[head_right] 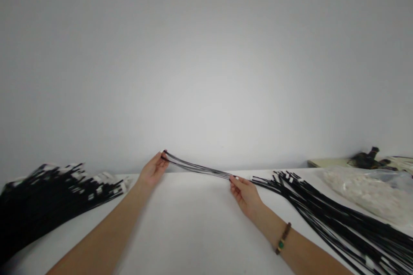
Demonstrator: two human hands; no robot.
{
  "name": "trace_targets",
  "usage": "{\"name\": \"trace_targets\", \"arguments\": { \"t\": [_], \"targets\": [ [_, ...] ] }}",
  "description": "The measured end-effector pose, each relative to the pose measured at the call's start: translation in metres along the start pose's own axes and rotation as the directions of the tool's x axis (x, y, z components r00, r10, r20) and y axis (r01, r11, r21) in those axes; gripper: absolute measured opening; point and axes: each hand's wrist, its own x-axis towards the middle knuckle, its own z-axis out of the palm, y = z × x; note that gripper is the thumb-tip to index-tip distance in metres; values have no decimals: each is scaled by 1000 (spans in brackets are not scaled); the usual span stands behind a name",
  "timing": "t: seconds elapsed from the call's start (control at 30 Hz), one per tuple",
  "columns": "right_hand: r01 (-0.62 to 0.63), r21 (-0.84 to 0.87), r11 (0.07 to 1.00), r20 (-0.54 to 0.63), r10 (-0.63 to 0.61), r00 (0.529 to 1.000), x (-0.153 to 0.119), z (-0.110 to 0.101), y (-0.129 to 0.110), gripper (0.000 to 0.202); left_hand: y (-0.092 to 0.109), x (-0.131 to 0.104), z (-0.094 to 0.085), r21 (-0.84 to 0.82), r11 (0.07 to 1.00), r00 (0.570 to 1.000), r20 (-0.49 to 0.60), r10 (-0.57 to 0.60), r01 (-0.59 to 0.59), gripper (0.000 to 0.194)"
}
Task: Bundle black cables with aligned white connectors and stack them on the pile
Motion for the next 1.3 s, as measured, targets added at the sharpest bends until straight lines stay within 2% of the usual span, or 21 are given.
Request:
{"name": "trace_targets", "arguments": {
  "t": [0.1, 0.23, 0.33, 0.43, 0.53, 0.63, 0.7, 0.8, 0.93, 1.0, 1.1, 1.23, 1.3],
  "targets": [
    [-34, 105, 994, -66, 41, 997, -3, 1, -3, 20, -4, -2, -3, 39, 999, 999, -51, -14, 16, 13],
    [37, 67, 997, -91, -30, 995, -6, 3, -6, 37, -10, -7, -1, 133, 990, 997, -74, -35, 44, 11],
    [69, -5, 998, 43, -68, 997, -9, 4, -8, 37, -17, -11, 3, 228, 974, 996, -91, 23, -1, 8],
    [56, -40, 998, 183, -47, 982, -14, 5, -11, 43, -24, -22, 8, 302, 950, 985, -119, 125, -84, 6],
    [38, -65, 997, 247, -21, 969, -20, 9, -15, 45, -30, -45, 11, 348, 935, 993, -64, 98, -70, 7],
    [103, -194, 976, 222, -59, 973, -28, 14, -18, 37, -33, -76, 12, 459, 884, 996, 42, 76, -87, 22],
    [191, -338, 922, 218, -121, 968, -33, 19, -21, 31, -35, -95, 11, 527, 840, 992, 82, 95, -124, 29],
    [286, -478, 831, 302, -150, 941, -35, 30, -21, 27, -37, -111, 10, 623, 770, 990, 112, 90, -141, 33],
    [257, -511, 820, 348, -76, 935, -17, 53, -4, 30, -50, -101, 17, 664, 709, 970, 194, 143, -237, 33],
    [269, -505, 820, 349, -91, 933, -1, 66, 9, 30, -60, -89, 23, 645, 709, 957, 237, 169, -285, 33],
    [315, -436, 843, 371, -150, 917, 25, 79, 29, 32, -72, -74, 29, 624, 727, 948, 294, 123, -287, 32],
    [281, -342, 897, 359, -152, 921, 44, 77, 45, 33, -77, -68, 30, 585, 773, 955, 283, 90, -246, 31],
    [260, -290, 921, 371, -143, 918, 46, 71, 48, 32, -77, -69, 29, 602, 762, 956, 281, 78, -239, 32]
  ]
}}
